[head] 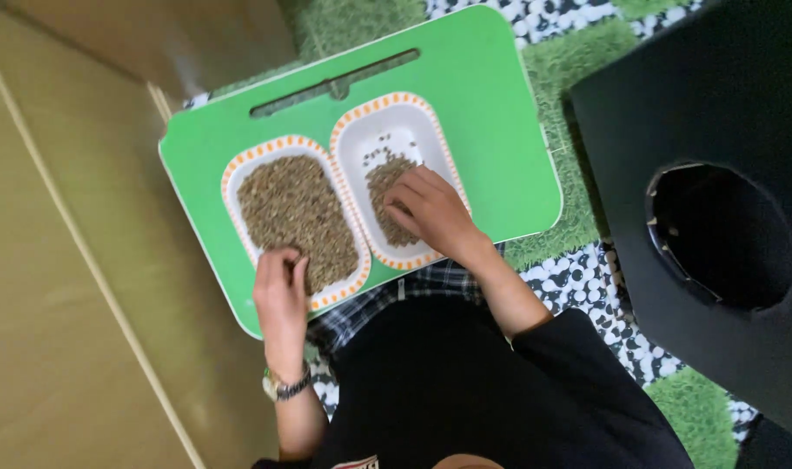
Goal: Manually sorting green coffee beans by picking and moving them between tray compartments.
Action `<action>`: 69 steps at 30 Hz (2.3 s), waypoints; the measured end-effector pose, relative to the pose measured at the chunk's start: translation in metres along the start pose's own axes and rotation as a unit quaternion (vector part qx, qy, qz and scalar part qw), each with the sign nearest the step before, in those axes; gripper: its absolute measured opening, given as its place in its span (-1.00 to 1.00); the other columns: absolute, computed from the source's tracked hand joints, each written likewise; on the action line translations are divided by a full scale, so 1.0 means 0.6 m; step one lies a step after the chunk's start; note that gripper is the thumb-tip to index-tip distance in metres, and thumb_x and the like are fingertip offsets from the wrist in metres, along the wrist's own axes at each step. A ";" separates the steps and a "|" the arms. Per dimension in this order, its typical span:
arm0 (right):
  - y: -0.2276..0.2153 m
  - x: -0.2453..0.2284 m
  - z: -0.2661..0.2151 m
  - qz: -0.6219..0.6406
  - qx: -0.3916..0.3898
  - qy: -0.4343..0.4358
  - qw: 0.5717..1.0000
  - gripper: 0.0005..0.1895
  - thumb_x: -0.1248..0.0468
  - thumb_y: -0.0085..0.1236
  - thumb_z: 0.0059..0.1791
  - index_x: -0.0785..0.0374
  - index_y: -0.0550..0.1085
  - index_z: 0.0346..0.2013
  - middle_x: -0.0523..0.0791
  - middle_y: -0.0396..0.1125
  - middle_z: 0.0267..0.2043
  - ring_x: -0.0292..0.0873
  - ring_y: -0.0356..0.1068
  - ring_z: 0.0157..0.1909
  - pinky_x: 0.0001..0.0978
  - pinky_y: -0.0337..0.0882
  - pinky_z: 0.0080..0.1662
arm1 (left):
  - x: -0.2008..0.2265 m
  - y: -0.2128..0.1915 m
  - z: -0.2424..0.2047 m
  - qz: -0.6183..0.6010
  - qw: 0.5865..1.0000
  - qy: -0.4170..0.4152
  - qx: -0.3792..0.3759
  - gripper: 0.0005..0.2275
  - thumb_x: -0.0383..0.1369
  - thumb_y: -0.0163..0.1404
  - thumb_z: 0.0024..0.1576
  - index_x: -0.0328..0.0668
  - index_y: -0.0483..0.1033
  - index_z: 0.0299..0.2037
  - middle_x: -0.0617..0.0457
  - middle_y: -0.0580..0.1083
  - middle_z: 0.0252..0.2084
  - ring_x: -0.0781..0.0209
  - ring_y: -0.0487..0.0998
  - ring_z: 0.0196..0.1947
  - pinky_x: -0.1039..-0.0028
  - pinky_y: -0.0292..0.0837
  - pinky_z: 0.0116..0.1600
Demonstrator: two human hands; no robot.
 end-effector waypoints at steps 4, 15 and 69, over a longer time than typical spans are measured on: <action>0.003 0.031 -0.030 -0.010 0.003 0.029 1.000 -0.91 0.37 0.28 -0.02 0.22 0.49 -0.31 -0.08 0.37 -0.30 0.00 0.38 -0.21 -0.25 0.41 -0.13 | 0.028 -0.012 0.000 0.023 1.000 0.010 0.001 -0.90 -0.42 0.14 0.24 -0.22 0.49 -0.16 -0.01 0.45 -0.24 -0.02 0.55 -0.20 0.28 0.47 -0.05; -0.039 0.030 -0.044 0.007 -0.005 0.074 0.997 -0.87 0.33 0.29 -0.01 0.22 0.46 -0.29 -0.09 0.33 -0.29 -0.02 0.36 -0.20 -0.22 0.40 -0.12 | 0.162 0.065 0.047 -0.055 0.992 0.091 -0.072 -0.92 -0.48 0.08 0.24 -0.30 0.54 -0.12 -0.05 0.49 -0.18 -0.04 0.60 -0.12 0.24 0.54 -0.02; -0.039 0.054 -0.064 -0.069 0.017 0.106 0.992 -0.83 0.20 0.32 -0.01 0.17 0.49 -0.26 -0.10 0.36 -0.33 -0.04 0.38 -0.18 -0.22 0.42 -0.12 | 0.154 0.123 0.082 -0.079 0.978 0.188 -0.051 -0.91 -0.36 0.11 0.25 -0.21 0.55 -0.22 -0.01 0.51 -0.24 -0.04 0.59 -0.16 0.26 0.51 -0.06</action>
Point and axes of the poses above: each hand's wrist, its own z-axis towards the middle knuckle, its own y-axis out of the palm, x = y × z, the point moved 2 cm from there along z, towards the middle knuckle
